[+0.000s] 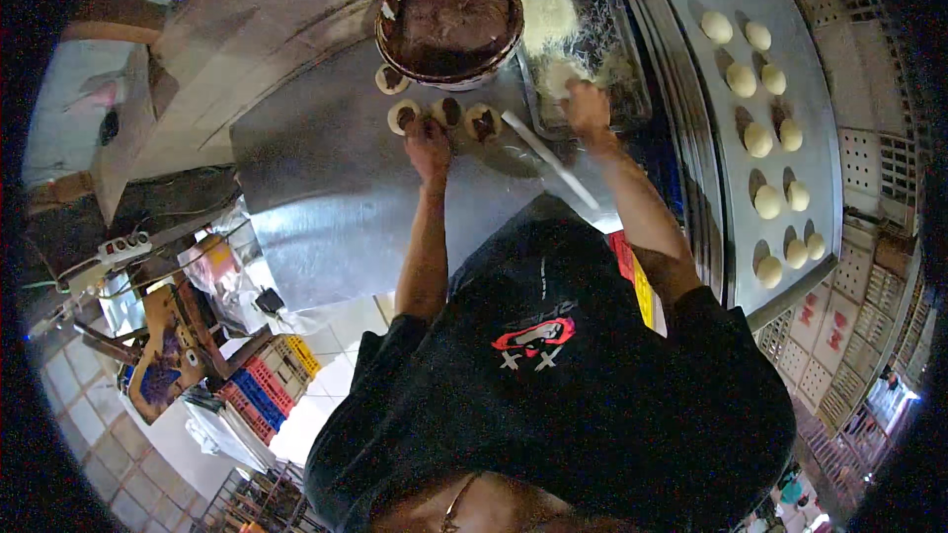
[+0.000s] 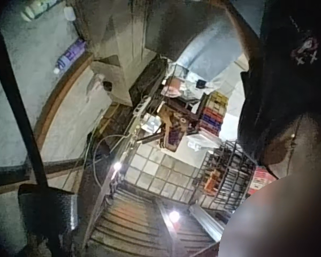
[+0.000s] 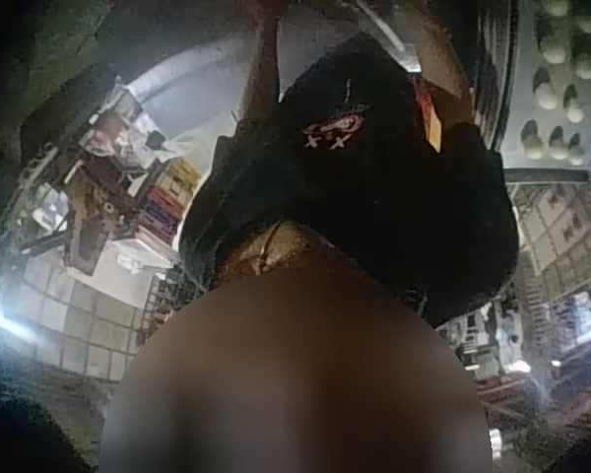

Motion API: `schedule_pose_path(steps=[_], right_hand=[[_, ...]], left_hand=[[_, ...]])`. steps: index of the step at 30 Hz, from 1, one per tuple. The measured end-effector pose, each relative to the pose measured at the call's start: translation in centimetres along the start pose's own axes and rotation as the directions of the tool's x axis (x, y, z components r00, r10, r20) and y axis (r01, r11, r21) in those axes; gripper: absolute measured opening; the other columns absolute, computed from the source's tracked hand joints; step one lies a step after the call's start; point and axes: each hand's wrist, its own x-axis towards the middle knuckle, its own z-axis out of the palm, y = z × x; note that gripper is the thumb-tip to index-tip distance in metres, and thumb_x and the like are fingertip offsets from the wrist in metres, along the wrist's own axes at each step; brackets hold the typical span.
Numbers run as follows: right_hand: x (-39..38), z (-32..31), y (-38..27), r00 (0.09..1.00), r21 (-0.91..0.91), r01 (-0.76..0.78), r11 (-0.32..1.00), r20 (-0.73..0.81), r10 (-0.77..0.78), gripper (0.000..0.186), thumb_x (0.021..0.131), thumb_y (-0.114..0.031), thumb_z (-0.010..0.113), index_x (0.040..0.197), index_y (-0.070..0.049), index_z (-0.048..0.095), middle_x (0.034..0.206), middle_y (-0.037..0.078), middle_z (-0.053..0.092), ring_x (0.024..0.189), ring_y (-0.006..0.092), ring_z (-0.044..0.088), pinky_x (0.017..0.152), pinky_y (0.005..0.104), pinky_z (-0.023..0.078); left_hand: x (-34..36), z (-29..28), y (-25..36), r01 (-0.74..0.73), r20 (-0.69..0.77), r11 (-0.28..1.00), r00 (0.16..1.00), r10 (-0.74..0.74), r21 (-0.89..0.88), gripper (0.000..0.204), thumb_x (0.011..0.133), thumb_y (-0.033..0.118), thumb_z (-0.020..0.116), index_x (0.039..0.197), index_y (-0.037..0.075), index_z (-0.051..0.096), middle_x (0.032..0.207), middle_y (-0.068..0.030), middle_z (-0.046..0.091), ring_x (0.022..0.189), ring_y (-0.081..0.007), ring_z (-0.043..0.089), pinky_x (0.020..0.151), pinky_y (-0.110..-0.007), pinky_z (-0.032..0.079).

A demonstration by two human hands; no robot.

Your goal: Fill small pieces of dough with chocolate paste and roll them into balls on a baking tray.

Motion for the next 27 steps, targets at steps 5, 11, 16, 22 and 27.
schedule_pose_path(steps=[5,11,16,22,27], right_hand=[[1.7,-2.0,2.8,0.997,0.147,0.073,0.986,-0.019,-0.071,0.015,0.072,-0.011,0.064,0.085,-0.005,0.070,0.081,0.019,0.067,0.079,0.0336,0.067,0.072,0.0432,0.054],[1.8,-2.3,6.7,0.997,0.055,0.061,0.997,0.042,-0.063,0.022,0.079,-0.019,0.065,0.096,-0.005,0.068,0.097,0.017,0.068,0.089,0.0324,0.065,0.076,0.0399,0.053],[1.0,-0.3,5.6,0.989,-0.012,0.105,0.994,0.108,-0.103,0.026,0.080,-0.022,0.065,0.100,-0.007,0.069,0.095,0.016,0.068,0.086,0.0367,0.065,0.079,0.0435,0.052],[2.0,-1.0,6.1,0.996,0.110,-0.046,0.993,0.080,0.038,0.019,0.076,-0.013,0.063,0.093,-0.010,0.069,0.091,0.020,0.067,0.086,0.0379,0.064,0.080,0.0443,0.052],[1.6,0.4,5.0,0.990,-0.013,-0.115,0.993,0.085,0.115,0.022,0.076,-0.015,0.065,0.097,-0.009,0.068,0.091,0.021,0.066,0.087,0.0384,0.064,0.079,0.0467,0.052]], left_hand=[[-1.9,-3.3,1.2,0.281,0.224,0.628,0.960,-0.170,-0.726,0.036,0.092,0.013,0.054,0.127,0.008,0.045,0.120,-0.0183,0.054,0.110,-0.0312,0.054,0.094,-0.047,0.045],[-3.2,-12.5,6.2,0.438,0.468,-0.169,0.851,-0.237,-0.883,0.064,0.086,0.010,0.060,0.142,0.017,0.030,0.132,-0.0191,0.046,0.125,-0.0354,0.044,0.106,-0.053,0.035],[-2.7,-13.2,11.1,0.361,0.637,-0.664,0.737,-0.227,-0.655,0.073,0.070,0.008,0.059,0.139,-0.001,0.038,0.137,-0.0208,0.044,0.132,-0.0329,0.039,0.113,-0.044,0.028],[-1.0,-9.6,18.4,0.484,0.699,-0.726,0.715,0.007,-0.488,0.068,0.070,0.011,0.051,0.136,0.000,0.041,0.135,-0.0193,0.047,0.128,-0.0325,0.043,0.109,-0.046,0.034],[0.8,-5.6,21.6,0.648,0.785,-0.599,0.618,0.050,-0.472,0.059,0.074,0.013,0.052,0.130,-0.001,0.045,0.132,-0.0170,0.050,0.121,-0.0310,0.049,0.103,-0.047,0.039]])
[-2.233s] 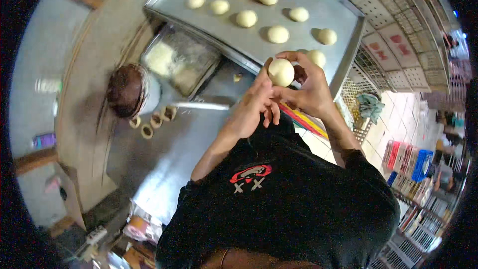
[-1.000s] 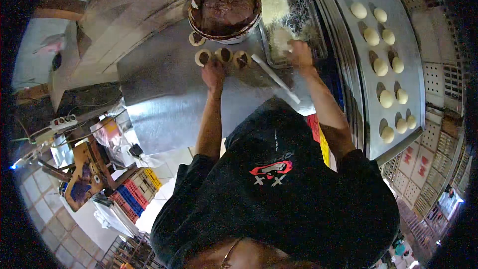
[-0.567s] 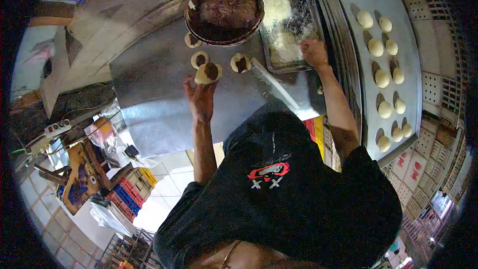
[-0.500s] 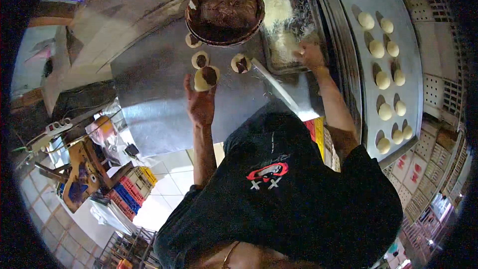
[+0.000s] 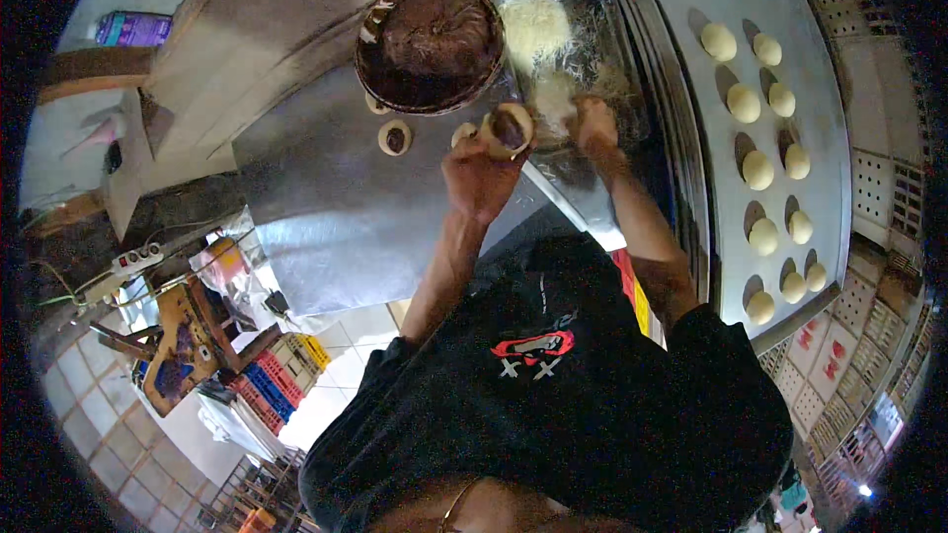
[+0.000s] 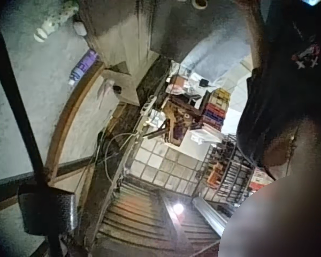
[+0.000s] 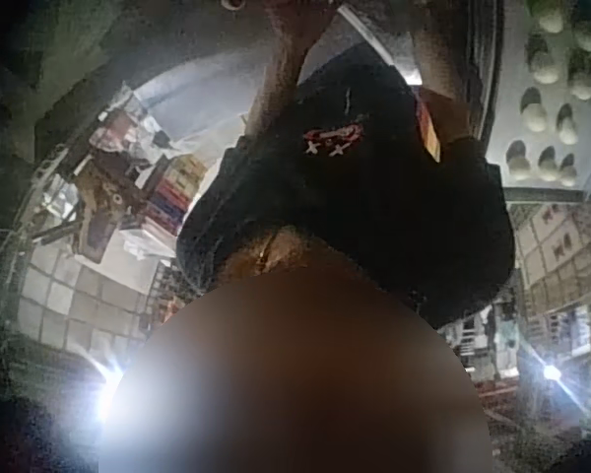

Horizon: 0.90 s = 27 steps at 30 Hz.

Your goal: Fill small pieces of dough with chocolate paste and roll them into balls on a baking tray.

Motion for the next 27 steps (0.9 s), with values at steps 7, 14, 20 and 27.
schedule_pose_path(steps=[7,14,20,27], right_hand=[[-1.1,-4.4,0.2,1.000,0.606,0.031,0.795,-0.018,-0.024,0.043,0.071,-0.016,0.079,0.107,0.001,0.064,0.087,0.020,0.070,0.075,0.0235,0.069,0.069,0.0323,0.054],[-2.7,-7.1,-3.2,0.998,0.998,0.059,0.018,-0.059,-0.007,0.027,0.077,0.003,0.071,0.103,0.000,0.064,0.092,0.007,0.069,0.082,0.0143,0.065,0.073,0.0275,0.052],[-4.2,-7.0,-6.0,0.857,0.629,0.440,0.641,-0.508,-0.089,0.027,0.081,0.000,0.066,0.107,-0.004,0.064,0.100,0.015,0.068,0.088,0.0279,0.068,0.078,0.0339,0.054],[-4.2,-9.3,-5.4,0.964,0.872,0.209,0.444,-0.260,0.058,0.014,0.082,0.003,0.064,0.094,-0.003,0.068,0.092,0.010,0.070,0.080,0.0189,0.068,0.074,0.0300,0.053]], left_hand=[[5.4,-4.2,-0.5,-0.086,0.069,0.101,0.985,0.159,0.991,0.030,0.089,0.017,0.049,0.111,-0.003,0.057,0.114,-0.0116,0.059,0.107,-0.0277,0.057,0.097,-0.041,0.043],[8.7,-4.1,-2.6,-0.026,-0.078,0.662,0.989,0.127,0.749,0.028,0.094,0.020,0.050,0.115,0.002,0.057,0.107,-0.0078,0.061,0.101,-0.0192,0.057,0.089,-0.032,0.046],[9.3,-1.3,-3.1,-0.139,0.120,0.113,0.979,0.164,0.984,0.032,0.095,0.028,0.054,0.111,0.001,0.058,0.094,-0.0044,0.061,0.088,-0.0141,0.057,0.081,-0.027,0.046],[9.4,-0.4,-1.9,-0.062,0.036,0.235,0.993,0.114,0.970,0.031,0.092,0.017,0.060,0.117,0.000,0.056,0.103,-0.0066,0.063,0.090,-0.0144,0.059,0.077,-0.028,0.050]])
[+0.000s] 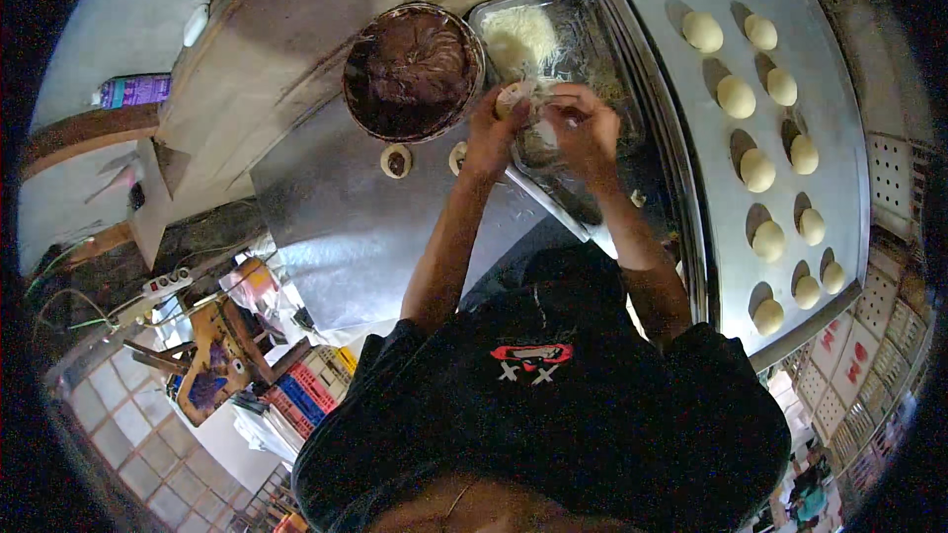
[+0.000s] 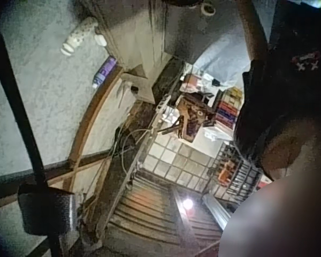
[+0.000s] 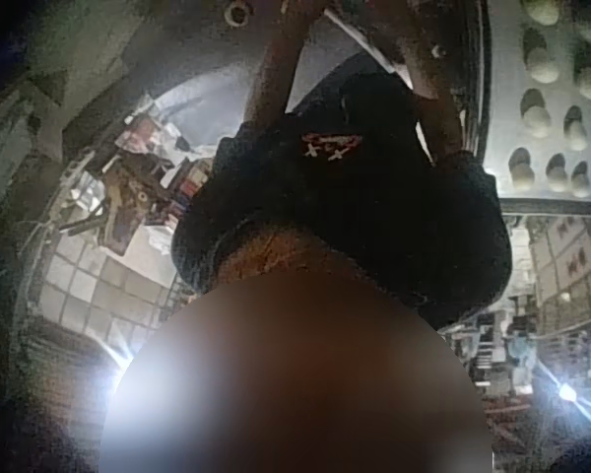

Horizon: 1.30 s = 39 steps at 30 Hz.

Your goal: Fill small pieces of dough with chocolate paste and roll them into balls on a baking tray.

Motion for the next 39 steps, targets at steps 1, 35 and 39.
schedule_pose_path(steps=[1,35,39], right_hand=[[0.1,-0.5,0.2,0.994,0.139,-0.108,0.984,0.044,0.103,0.012,0.082,0.003,0.064,0.092,-0.002,0.068,0.092,0.009,0.070,0.078,0.0169,0.067,0.073,0.0284,0.052],[-1.0,-2.6,-7.1,0.980,0.120,-0.126,0.985,0.172,0.104,0.030,0.076,-0.002,0.074,0.105,-0.001,0.069,0.103,0.011,0.068,0.097,0.0137,0.061,0.085,0.0274,0.049],[-1.1,-3.4,-8.1,0.968,-0.147,0.206,0.967,0.178,-0.179,0.027,0.073,-0.001,0.076,0.099,0.001,0.069,0.087,0.007,0.069,0.082,0.0140,0.063,0.075,0.0268,0.051]], left_hand=[[-0.2,-0.3,0.2,-0.036,0.024,0.999,0.999,0.037,-0.014,0.031,0.092,0.017,0.060,0.117,0.000,0.056,0.103,-0.0066,0.063,0.090,-0.0144,0.059,0.077,-0.028,0.050],[-3.6,2.2,4.4,-0.074,-0.062,0.703,0.997,0.043,-0.707,0.024,0.098,0.020,0.052,0.111,0.001,0.057,0.100,-0.0058,0.062,0.092,-0.0157,0.061,0.081,-0.030,0.050],[-4.3,1.3,6.1,-0.377,-0.186,0.914,0.898,0.400,0.146,0.026,0.096,0.018,0.054,0.113,-0.001,0.061,0.103,-0.0096,0.062,0.092,-0.0192,0.061,0.079,-0.030,0.049]])
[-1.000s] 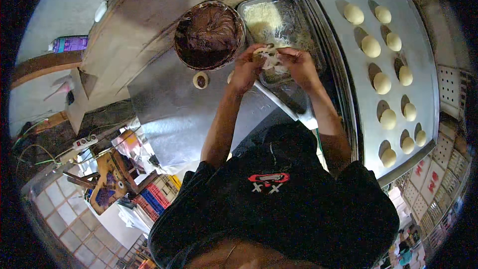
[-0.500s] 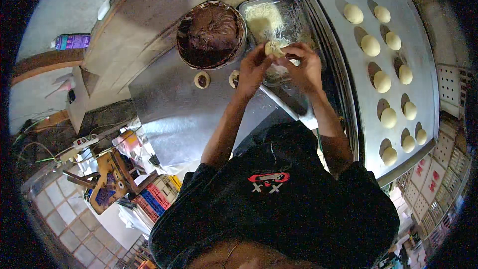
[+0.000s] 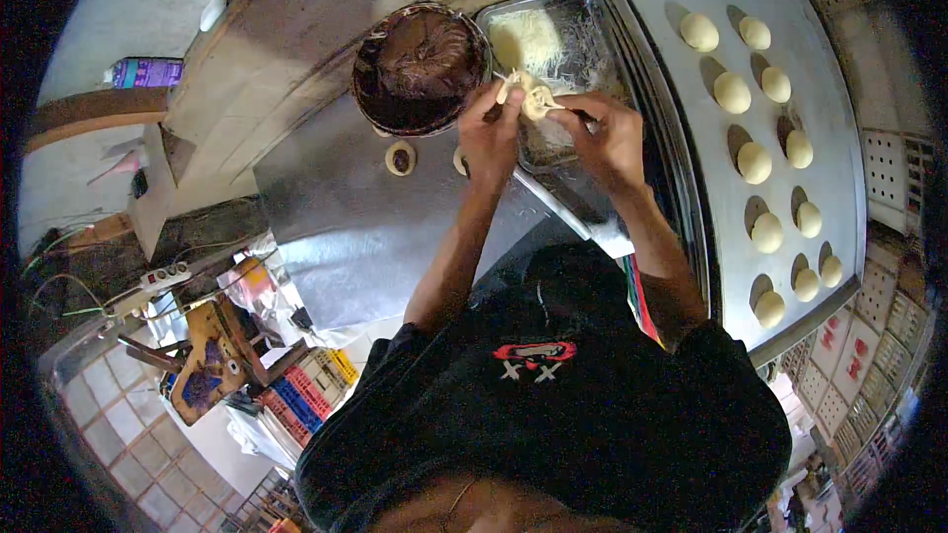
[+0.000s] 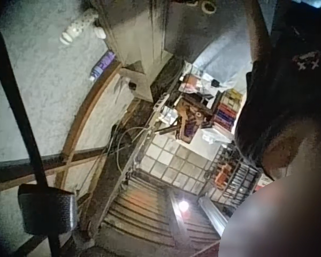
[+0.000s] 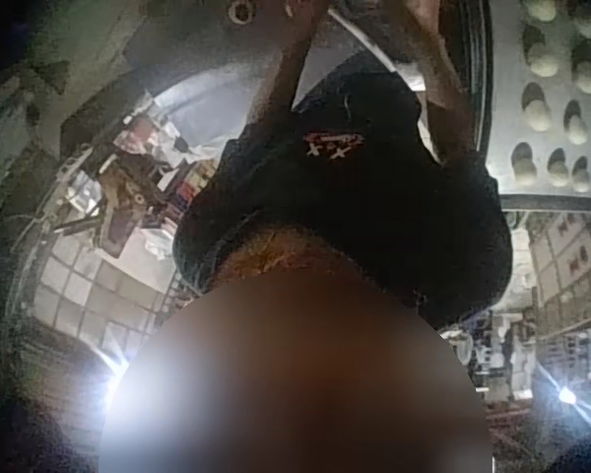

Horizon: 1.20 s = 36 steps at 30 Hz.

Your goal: Fill small pieces of dough with chocolate paste and roll them into balls on a baking tray.

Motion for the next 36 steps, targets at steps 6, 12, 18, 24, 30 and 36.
schedule_pose_path(steps=[6,12,18,24,30,36], right_hand=[[-0.4,-1.1,-0.3,0.988,0.100,-0.121,0.988,0.110,0.110,0.023,0.070,0.002,0.078,0.091,0.002,0.069,0.081,0.005,0.066,0.077,0.0115,0.062,0.067,0.0261,0.050],[-1.8,-1.2,-1.8,0.981,0.143,-0.094,0.985,0.182,0.067,0.018,0.070,-0.003,0.079,0.086,-0.001,0.071,0.080,0.005,0.065,0.074,0.0140,0.062,0.068,0.0284,0.051],[-4.2,-1.2,-5.2,0.914,-0.081,0.352,0.933,0.246,-0.323,0.017,0.067,0.005,0.077,0.083,0.002,0.071,0.084,0.009,0.069,0.076,0.0142,0.065,0.072,0.0290,0.053],[-6.2,0.1,-6.5,0.991,-0.098,-0.035,0.995,0.124,0.047,0.018,0.071,0.007,0.074,0.088,0.000,0.072,0.075,0.009,0.071,0.071,0.0140,0.066,0.069,0.0256,0.053],[-8.4,0.6,-8.2,0.981,-0.069,-0.085,0.994,0.170,0.095,0.016,0.072,0.006,0.072,0.087,0.001,0.072,0.091,0.007,0.069,0.084,0.0109,0.064,0.072,0.0247,0.051],[-9.8,1.2,-9.0,0.970,-0.013,-0.170,0.985,0.174,0.170,0.015,0.069,0.006,0.074,0.084,0.001,0.072,0.077,0.007,0.070,0.073,0.0118,0.065,0.067,0.0242,0.051]], left_hand=[[0.0,-2.9,3.3,-0.298,0.433,0.904,0.889,0.147,0.305,0.044,0.082,0.016,0.070,0.122,0.000,0.059,0.109,-0.0168,0.056,0.098,-0.0289,0.059,0.084,-0.034,0.047],[-0.9,-4.9,3.6,-0.381,0.590,0.887,0.790,0.166,0.260,0.053,0.074,0.019,0.077,0.120,-0.002,0.060,0.115,-0.0174,0.055,0.107,-0.0315,0.055,0.091,-0.036,0.044],[-3.6,-5.4,3.8,-0.336,0.441,0.936,0.859,0.261,0.100,0.023,0.080,0.008,0.071,0.101,-0.003,0.069,0.094,-0.0130,0.064,0.083,-0.0167,0.061,0.068,-0.025,0.047],[-7.0,-6.2,6.0,-0.236,0.364,0.967,0.912,0.187,0.096,0.033,0.070,0.003,0.078,0.102,0.000,0.070,0.086,-0.0097,0.069,0.074,-0.0125,0.063,0.068,-0.025,0.050],[-8.6,-7.4,5.5,-0.181,0.259,0.967,0.957,0.132,0.177,0.027,0.071,0.003,0.074,0.099,0.004,0.072,0.098,-0.0122,0.071,0.085,-0.0193,0.068,0.079,-0.030,0.051],[-10.7,-7.8,4.6,-0.412,0.304,0.901,0.883,0.357,0.140,0.035,0.074,-0.012,0.055,0.095,0.007,0.074,0.093,-0.0122,0.072,0.096,-0.0224,0.068,0.103,-0.045,0.043]])
